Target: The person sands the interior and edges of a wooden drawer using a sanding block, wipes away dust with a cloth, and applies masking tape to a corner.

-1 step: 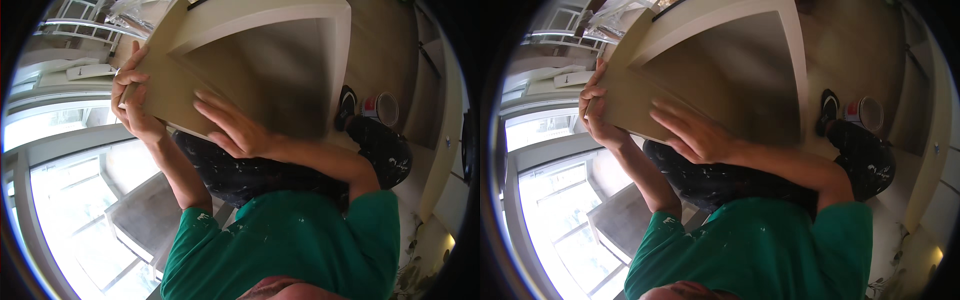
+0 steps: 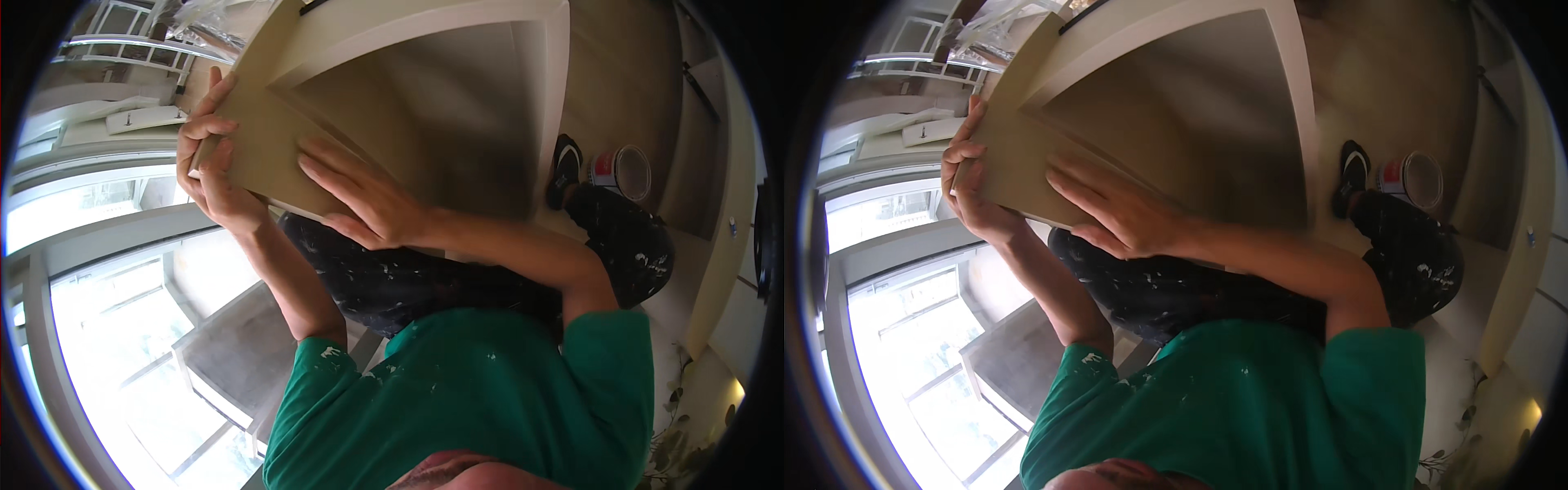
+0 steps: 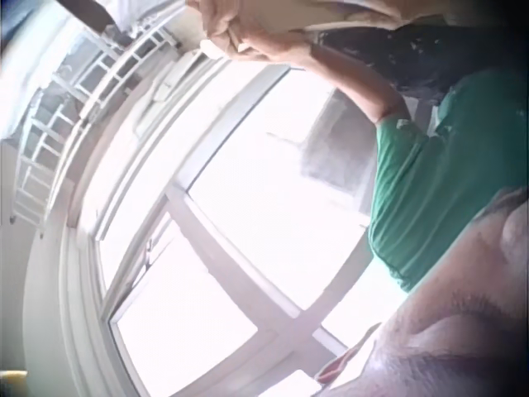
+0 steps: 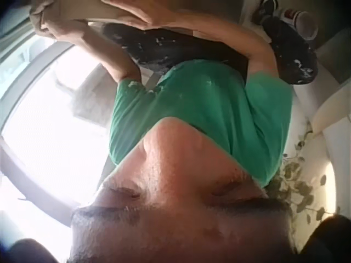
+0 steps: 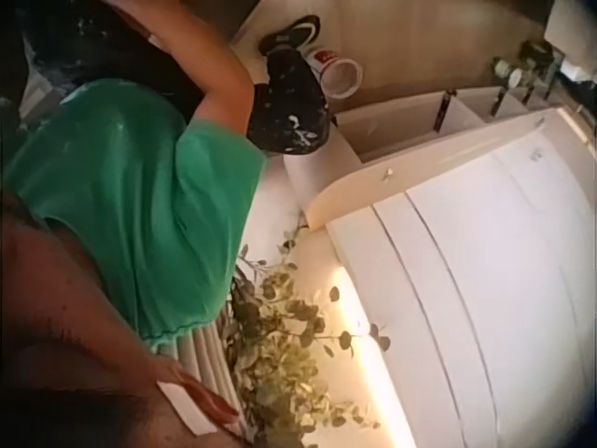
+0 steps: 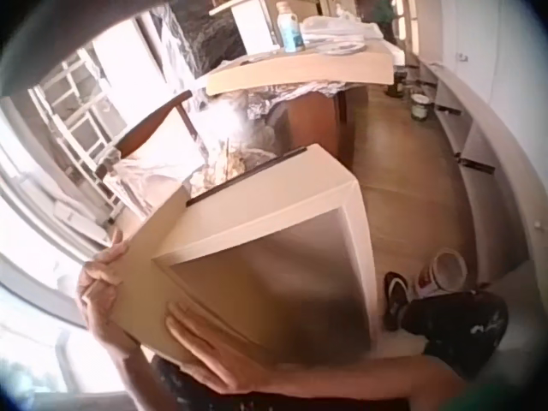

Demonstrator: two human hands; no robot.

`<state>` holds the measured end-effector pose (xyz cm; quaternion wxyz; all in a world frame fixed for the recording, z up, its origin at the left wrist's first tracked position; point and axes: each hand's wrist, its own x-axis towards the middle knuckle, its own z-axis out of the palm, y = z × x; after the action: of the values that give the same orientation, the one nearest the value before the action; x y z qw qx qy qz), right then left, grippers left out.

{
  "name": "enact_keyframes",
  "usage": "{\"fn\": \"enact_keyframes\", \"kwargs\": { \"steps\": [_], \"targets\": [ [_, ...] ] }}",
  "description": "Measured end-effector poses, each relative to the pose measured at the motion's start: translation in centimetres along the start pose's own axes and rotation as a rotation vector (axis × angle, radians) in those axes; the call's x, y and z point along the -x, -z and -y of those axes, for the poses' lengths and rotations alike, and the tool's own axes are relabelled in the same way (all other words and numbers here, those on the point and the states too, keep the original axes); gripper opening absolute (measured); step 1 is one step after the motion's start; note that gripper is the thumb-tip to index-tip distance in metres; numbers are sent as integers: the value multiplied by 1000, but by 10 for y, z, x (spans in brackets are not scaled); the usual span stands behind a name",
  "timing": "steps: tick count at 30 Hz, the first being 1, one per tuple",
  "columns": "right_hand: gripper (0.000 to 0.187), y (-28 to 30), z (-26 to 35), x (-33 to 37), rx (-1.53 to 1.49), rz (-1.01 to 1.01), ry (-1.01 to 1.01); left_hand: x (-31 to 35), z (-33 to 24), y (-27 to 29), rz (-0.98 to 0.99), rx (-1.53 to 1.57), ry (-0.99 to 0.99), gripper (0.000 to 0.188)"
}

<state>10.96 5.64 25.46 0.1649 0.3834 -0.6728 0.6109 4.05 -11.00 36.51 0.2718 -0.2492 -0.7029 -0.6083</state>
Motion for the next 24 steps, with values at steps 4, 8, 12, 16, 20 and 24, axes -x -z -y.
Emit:
{"fn": "enact_keyframes", "kwargs": {
  "steps": [4,8,12,16,20,24],
  "targets": [
    [77,-18,-53,62,38,104,-83,-9,4,1,45,-58,-33,24],
    [88,-20,-88,205,24,426,-319,-7,8,11,-52,16,6,24],
    [95,-27,-101,270,-39,607,-519,-4,16,28,-100,101,31,23],
    [103,-24,-107,290,-80,766,-647,0,19,36,-44,156,-11,23],
    [91,-30,-118,318,-105,1064,-1260,-2,21,28,7,267,-28,23],
    [84,-39,-141,361,-29,1233,-1539,-8,16,26,61,212,-103,23]
  ]
}}
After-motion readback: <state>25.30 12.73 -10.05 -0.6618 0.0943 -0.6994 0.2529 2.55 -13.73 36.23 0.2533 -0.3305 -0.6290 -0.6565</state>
